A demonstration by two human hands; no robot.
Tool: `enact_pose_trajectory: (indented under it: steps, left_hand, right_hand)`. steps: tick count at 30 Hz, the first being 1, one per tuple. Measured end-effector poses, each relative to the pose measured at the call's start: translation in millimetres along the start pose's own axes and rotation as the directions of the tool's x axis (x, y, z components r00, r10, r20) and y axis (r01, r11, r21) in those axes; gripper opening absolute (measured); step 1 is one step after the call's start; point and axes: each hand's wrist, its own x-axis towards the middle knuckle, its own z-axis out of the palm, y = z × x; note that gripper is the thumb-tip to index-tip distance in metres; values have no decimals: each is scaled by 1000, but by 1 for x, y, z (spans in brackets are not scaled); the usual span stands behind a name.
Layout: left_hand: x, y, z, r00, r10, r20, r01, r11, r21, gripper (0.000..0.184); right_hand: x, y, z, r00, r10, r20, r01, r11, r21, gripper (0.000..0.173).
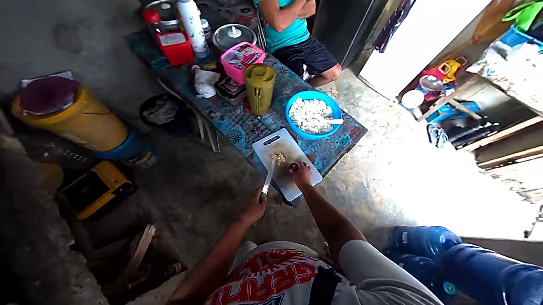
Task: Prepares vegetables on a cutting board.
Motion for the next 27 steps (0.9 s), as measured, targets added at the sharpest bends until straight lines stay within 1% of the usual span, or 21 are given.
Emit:
enact_pose_trajectory:
  steps: [1, 2, 3, 4, 6, 8, 11, 14, 18, 22, 27]
  left_hand:
    - [16, 9, 1, 999, 22, 24, -25, 986, 167, 56]
    - [29, 18, 1, 997, 51, 62, -68, 946, 318, 60]
    - [38, 27, 1, 992, 74, 104, -112, 895, 432, 63]
    - [46, 33, 2, 985, 100, 138, -157, 845, 511, 64]
    - [61, 39, 5, 972, 133, 192, -223, 770, 598, 65]
    - [74, 42, 2, 960, 150, 236, -270, 714, 646, 67]
    - [85, 44, -10, 946, 163, 279, -316, 645, 695, 71]
    - [95, 46, -25, 931, 179, 317, -359, 592, 722, 72]
    - [110, 54, -43, 905, 112, 411, -397, 567, 721, 73]
    - [121, 63, -53, 879, 93, 468, -444, 522, 728, 77]
    - [128, 69, -57, 858, 66, 510, -470, 500, 727, 76]
  right_hand:
    - [-2, 3, 2, 1000, -13, -16, 13, 1000, 3, 51]
    - [-3, 6, 4, 999, -32, -35, 33, 999, 24, 52]
    - [-4, 10, 6, 997, -52, -60, 55, 997, 53, 52]
    - [-5, 13, 8, 995, -67, -76, 73, 994, 79, 51]
    - [-9, 16, 9, 993, -57, -100, 67, 993, 94, 49]
    - [-10, 10, 8, 995, 14, -95, -5, 996, 93, 46]
    - [-10, 0, 17, 984, 109, -141, -93, 989, 117, 38]
    - [-10, -7, 25, 969, 121, -214, -94, 987, 132, 34]
    - [-14, -17, 27, 954, 183, -238, -149, 977, 153, 30]
    - [-17, -18, 25, 946, 214, -245, -161, 962, 221, 30]
    - [-19, -13, 33, 920, 198, -339, -93, 949, 302, 26]
